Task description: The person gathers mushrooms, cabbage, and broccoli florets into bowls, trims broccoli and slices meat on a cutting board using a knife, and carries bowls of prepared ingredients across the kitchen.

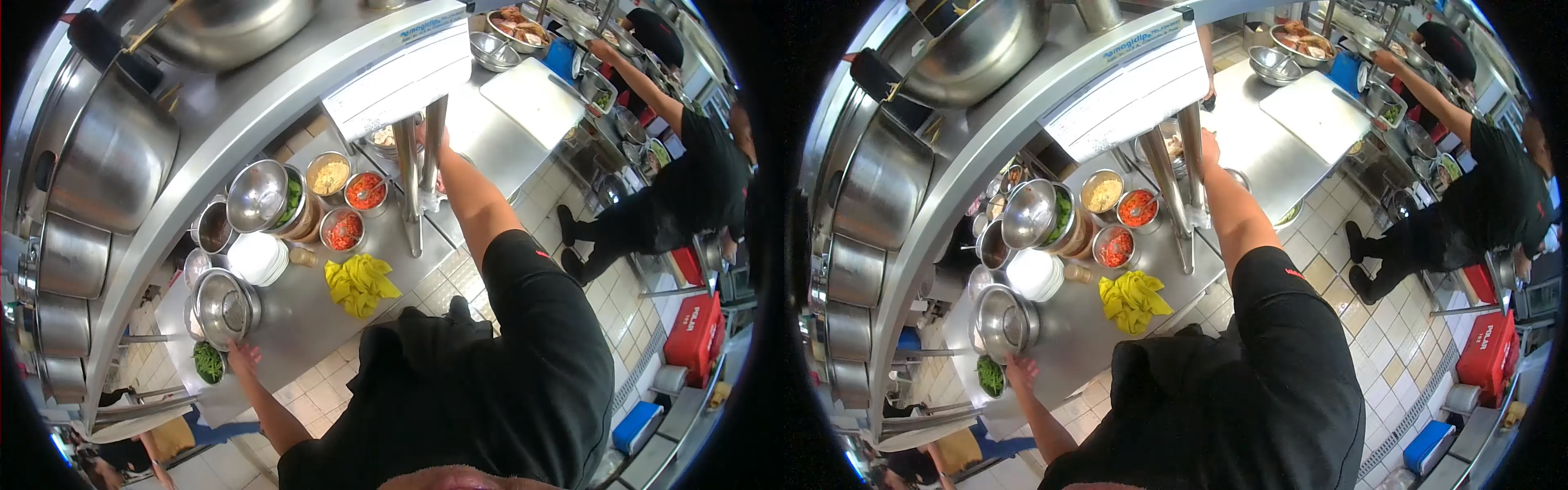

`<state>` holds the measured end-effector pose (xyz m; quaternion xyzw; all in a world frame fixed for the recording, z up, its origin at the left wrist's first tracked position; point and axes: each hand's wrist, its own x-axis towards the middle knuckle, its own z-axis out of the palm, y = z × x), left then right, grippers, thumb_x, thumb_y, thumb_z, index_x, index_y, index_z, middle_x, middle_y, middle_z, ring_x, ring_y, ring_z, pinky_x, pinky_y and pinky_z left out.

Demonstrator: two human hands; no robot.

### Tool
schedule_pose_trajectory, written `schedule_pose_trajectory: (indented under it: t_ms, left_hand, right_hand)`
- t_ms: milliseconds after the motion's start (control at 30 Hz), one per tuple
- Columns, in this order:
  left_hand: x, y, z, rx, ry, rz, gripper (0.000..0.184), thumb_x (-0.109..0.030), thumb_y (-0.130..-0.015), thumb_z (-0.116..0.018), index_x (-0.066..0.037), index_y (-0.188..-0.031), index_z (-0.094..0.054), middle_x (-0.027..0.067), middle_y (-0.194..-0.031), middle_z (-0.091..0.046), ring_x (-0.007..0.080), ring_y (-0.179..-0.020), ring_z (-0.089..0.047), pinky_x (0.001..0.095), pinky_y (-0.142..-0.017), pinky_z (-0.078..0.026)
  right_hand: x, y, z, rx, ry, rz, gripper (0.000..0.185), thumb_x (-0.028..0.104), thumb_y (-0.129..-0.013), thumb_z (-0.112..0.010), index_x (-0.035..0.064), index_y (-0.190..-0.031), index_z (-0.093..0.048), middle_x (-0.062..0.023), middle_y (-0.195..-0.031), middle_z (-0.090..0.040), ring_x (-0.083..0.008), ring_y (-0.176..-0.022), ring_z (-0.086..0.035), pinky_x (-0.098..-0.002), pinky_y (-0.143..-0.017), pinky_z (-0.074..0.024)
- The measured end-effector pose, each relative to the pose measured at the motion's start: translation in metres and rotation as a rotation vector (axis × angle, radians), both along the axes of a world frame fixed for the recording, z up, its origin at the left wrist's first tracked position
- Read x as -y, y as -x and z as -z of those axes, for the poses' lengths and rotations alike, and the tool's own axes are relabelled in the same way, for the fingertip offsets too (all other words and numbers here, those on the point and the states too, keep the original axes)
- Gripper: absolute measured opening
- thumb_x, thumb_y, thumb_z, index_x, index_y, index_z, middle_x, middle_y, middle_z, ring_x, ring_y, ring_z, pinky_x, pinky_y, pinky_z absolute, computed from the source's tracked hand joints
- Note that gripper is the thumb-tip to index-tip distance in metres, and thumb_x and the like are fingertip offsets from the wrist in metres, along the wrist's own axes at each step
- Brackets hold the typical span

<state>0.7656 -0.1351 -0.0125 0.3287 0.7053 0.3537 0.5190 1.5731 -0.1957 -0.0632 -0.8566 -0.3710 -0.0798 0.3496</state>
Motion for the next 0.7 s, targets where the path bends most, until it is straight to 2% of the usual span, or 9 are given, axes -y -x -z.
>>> schedule_pose_trajectory:
  t_ms: [100, 233, 300, 367, 433, 533, 600, 633, 700]
  left_hand:
    - [-0.013, 0.010, 0.009, 0.125, -0.035, 0.093, 0.070, -0.057, -0.092, -0.048, 0.000, -0.131, -0.038, 0.0178, -0.110, -0.056, 0.0378, -0.086, -0.064, 0.0469, -0.062, -0.052]
    - [-0.007, 0.006, 0.003, 0.100, -0.021, 0.016, 0.064, -0.053, -0.094, -0.046, -0.002, -0.132, -0.039, 0.0190, -0.115, -0.055, 0.0361, -0.088, -0.062, 0.0450, -0.063, -0.052]
    - [-0.012, 0.005, 0.005, 0.072, -0.008, 0.019, 0.065, -0.053, -0.095, -0.044, 0.001, -0.131, -0.037, 0.0194, -0.119, -0.053, 0.0377, -0.091, -0.063, 0.0472, -0.062, -0.052]
    - [-0.012, 0.010, 0.006, 0.090, 0.010, -0.036, 0.062, -0.050, -0.093, -0.049, 0.000, -0.130, -0.040, 0.0201, -0.117, -0.054, 0.0362, -0.088, -0.062, 0.0464, -0.060, -0.052]
    - [-0.008, 0.007, 0.006, 0.040, -0.040, -0.108, 0.060, -0.046, -0.092, -0.054, 0.000, -0.128, -0.043, 0.0208, -0.115, -0.054, 0.0355, -0.086, -0.061, 0.0468, -0.058, -0.051]
    - [0.025, -0.017, -0.018, -0.105, -0.231, -0.228, 0.053, -0.036, -0.091, -0.059, 0.003, -0.124, -0.045, 0.0212, -0.112, -0.054, 0.0344, -0.085, -0.060, 0.0475, -0.058, -0.051]
    - [0.043, -0.025, -0.024, -0.157, -0.370, -0.290, 0.046, -0.028, -0.091, -0.060, 0.005, -0.121, -0.048, 0.0205, -0.110, -0.055, 0.0321, -0.084, -0.059, 0.0454, -0.062, -0.051]
    - [0.051, -0.024, -0.019, -0.327, -0.517, -0.267, 0.042, -0.026, -0.092, -0.060, 0.004, -0.120, -0.050, 0.0189, -0.110, -0.055, 0.0287, -0.084, -0.058, 0.0419, -0.067, -0.050]
    - [0.065, -0.021, -0.006, -0.662, -0.810, -0.208, 0.035, -0.022, -0.093, -0.060, 0.002, -0.118, -0.053, 0.0157, -0.109, -0.055, 0.0221, -0.084, -0.056, 0.0349, -0.078, -0.048]
  right_hand:
    - [-0.004, -0.003, -0.008, 0.013, -0.092, 0.012, 0.015, 0.016, -0.082, -0.055, 0.0108, -0.071, -0.063, -0.0062, -0.065, -0.058, -0.0230, -0.064, -0.059, -0.0397, -0.061, -0.0479]
    - [-0.005, -0.004, 0.002, 0.182, -0.234, -0.024, 0.018, 0.016, -0.082, -0.054, 0.0093, -0.068, -0.062, -0.0070, -0.064, -0.061, -0.0233, -0.066, -0.062, -0.0395, -0.061, -0.0484]
    - [0.001, 0.001, -0.012, 0.224, -0.213, -0.005, 0.021, 0.017, -0.083, -0.054, 0.0085, -0.065, -0.061, -0.0083, -0.065, -0.062, -0.0240, -0.067, -0.062, -0.0406, -0.061, -0.0484]
    - [0.011, 0.012, -0.040, -0.057, -0.229, -0.019, 0.023, 0.018, -0.083, -0.054, 0.0076, -0.064, -0.060, -0.0104, -0.067, -0.063, -0.0252, -0.068, -0.062, -0.0427, -0.062, -0.0482]
    - [0.020, 0.026, -0.081, -0.076, -0.132, -0.052, 0.018, 0.020, -0.079, -0.059, 0.0035, -0.074, -0.064, -0.0185, -0.072, -0.063, -0.0357, -0.074, -0.063, -0.0442, -0.067, -0.0496]
    - [0.011, -0.010, -0.047, -0.125, -0.192, -0.096, 0.023, 0.020, -0.076, -0.063, -0.0024, -0.074, -0.063, -0.0226, -0.071, -0.063, -0.0410, -0.073, -0.063, -0.0446, -0.068, -0.0507]
    - [0.013, -0.022, -0.045, 0.184, -0.118, -0.034, 0.026, 0.020, -0.076, -0.062, -0.0048, -0.072, -0.062, -0.0250, -0.070, -0.062, -0.0410, -0.071, -0.064, -0.0436, -0.068, -0.0512]
    - [0.041, 0.009, -0.094, -0.279, -0.258, 0.008, 0.024, 0.015, -0.078, -0.063, -0.0084, -0.074, -0.058, -0.0258, -0.067, -0.062, -0.0359, -0.061, -0.066, -0.0403, -0.059, -0.0543]
    - [0.086, 0.049, -0.160, -0.663, -0.395, 0.059, 0.021, 0.011, -0.079, -0.063, -0.0082, -0.078, -0.055, -0.0232, -0.065, -0.062, -0.0310, -0.056, -0.065, -0.0374, -0.052, -0.0550]
